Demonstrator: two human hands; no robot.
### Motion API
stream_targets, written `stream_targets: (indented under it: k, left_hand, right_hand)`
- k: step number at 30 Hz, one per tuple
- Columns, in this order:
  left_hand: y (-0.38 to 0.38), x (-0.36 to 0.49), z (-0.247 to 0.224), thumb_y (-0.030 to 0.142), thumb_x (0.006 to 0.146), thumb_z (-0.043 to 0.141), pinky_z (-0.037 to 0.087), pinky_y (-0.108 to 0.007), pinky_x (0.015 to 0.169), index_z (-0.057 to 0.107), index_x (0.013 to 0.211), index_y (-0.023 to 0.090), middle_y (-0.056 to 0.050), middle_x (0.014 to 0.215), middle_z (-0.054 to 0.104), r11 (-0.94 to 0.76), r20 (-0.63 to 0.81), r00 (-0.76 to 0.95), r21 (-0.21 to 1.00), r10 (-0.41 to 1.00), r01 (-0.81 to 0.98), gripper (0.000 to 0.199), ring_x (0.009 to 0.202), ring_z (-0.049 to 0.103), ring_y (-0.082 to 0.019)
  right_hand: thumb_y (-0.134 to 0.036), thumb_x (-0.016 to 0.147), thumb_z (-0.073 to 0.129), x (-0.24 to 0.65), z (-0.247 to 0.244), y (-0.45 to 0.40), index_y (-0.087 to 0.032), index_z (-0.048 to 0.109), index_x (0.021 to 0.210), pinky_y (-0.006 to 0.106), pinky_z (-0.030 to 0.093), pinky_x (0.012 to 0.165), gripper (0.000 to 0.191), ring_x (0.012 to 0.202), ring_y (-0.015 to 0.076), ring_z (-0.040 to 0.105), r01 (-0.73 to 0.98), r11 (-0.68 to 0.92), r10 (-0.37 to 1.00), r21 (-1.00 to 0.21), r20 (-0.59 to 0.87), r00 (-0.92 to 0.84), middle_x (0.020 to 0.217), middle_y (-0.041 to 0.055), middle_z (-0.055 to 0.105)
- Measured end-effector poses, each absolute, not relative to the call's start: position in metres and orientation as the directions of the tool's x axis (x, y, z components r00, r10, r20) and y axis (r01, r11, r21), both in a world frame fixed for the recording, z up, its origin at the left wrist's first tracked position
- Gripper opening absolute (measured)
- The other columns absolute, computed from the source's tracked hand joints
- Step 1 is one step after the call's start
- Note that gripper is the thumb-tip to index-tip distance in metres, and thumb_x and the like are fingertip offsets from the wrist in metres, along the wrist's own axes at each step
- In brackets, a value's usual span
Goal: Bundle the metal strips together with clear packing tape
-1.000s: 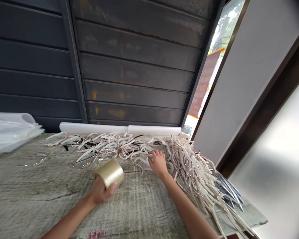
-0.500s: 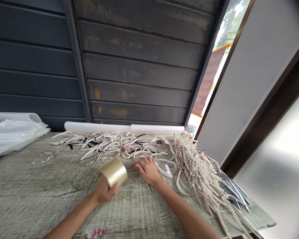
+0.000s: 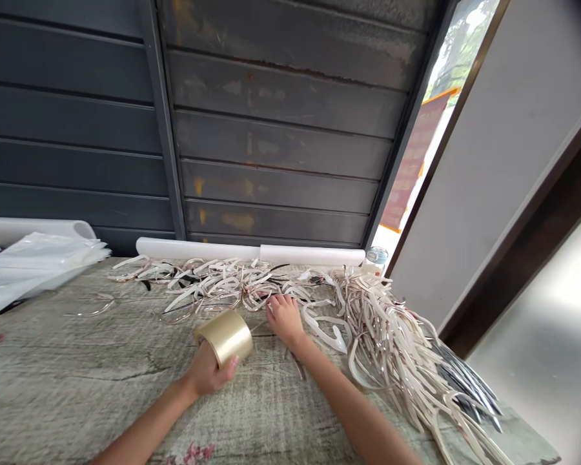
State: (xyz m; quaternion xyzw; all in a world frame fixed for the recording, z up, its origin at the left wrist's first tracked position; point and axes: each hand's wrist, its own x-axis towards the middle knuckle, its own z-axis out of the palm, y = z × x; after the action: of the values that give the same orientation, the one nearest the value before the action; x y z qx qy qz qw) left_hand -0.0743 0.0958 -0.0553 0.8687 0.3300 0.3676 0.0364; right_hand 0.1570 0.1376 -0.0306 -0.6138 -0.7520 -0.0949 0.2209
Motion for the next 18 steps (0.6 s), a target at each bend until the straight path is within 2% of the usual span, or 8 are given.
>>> stream_targets:
  k: [4,9,11,14,18]
  left_hand:
    - [0.098,-0.075,-0.059,0.037,0.085,0.042,0.053,-0.038,0.090,0.069,0.100,0.021,-0.009,0.096,0.074,-0.784,0.612,0.526,0.281,0.590,0.553,0.035,0.094,0.067,-0.027]
    - [0.101,-0.075,-0.067,0.038,0.085,0.040,0.052,-0.041,0.091,0.068,0.104,0.020,-0.010,0.101,0.073,-0.789,0.637,0.515,0.259,0.573,0.557,0.039,0.097,0.066,-0.028]
    - [0.102,-0.075,-0.067,0.038,0.085,0.041,0.052,-0.042,0.091,0.068,0.105,0.021,-0.010,0.101,0.073,-0.795,0.641,0.520,0.251,0.564,0.553,0.038,0.096,0.067,-0.028]
    - [0.101,-0.075,-0.065,0.036,0.085,0.041,0.053,-0.042,0.089,0.068,0.105,0.021,-0.009,0.100,0.073,-0.804,0.648,0.529,0.235,0.548,0.546,0.037,0.095,0.067,-0.028]
    - [0.098,-0.075,-0.060,0.035,0.086,0.042,0.053,-0.042,0.087,0.067,0.105,0.021,-0.010,0.100,0.073,-0.814,0.664,0.532,0.210,0.525,0.542,0.035,0.093,0.067,-0.028]
  right_hand:
    - [-0.039,0.092,0.054,0.131,-0.030,0.161,-0.016,0.057,0.118,0.044,0.047,0.098,0.035,0.114,0.0209,0.055,0.955,0.283,0.886,-0.089,0.405,-0.225,0.121,0.0090,0.058]
    - [-0.037,0.091,0.056,0.117,-0.036,0.171,-0.014,0.059,0.114,0.047,0.045,0.101,0.033,0.114,0.0212,0.056,0.978,0.191,0.920,-0.090,0.364,-0.146,0.117,0.0090,0.060]
    - [-0.036,0.091,0.056,0.118,-0.037,0.168,-0.013,0.061,0.110,0.048,0.044,0.102,0.030,0.115,0.0212,0.055,0.975,0.199,0.920,-0.095,0.362,-0.152,0.116,0.0085,0.061]
    - [-0.036,0.091,0.056,0.123,-0.030,0.163,-0.015,0.062,0.107,0.048,0.041,0.105,0.027,0.116,0.0206,0.054,0.964,0.240,0.902,-0.118,0.394,-0.177,0.116,0.0079,0.061]
    - [-0.037,0.093,0.051,0.133,-0.009,0.157,-0.016,0.060,0.110,0.046,0.042,0.101,0.029,0.111,0.0201,0.055,0.954,0.226,0.868,-0.198,0.485,-0.105,0.112,0.0071,0.061]
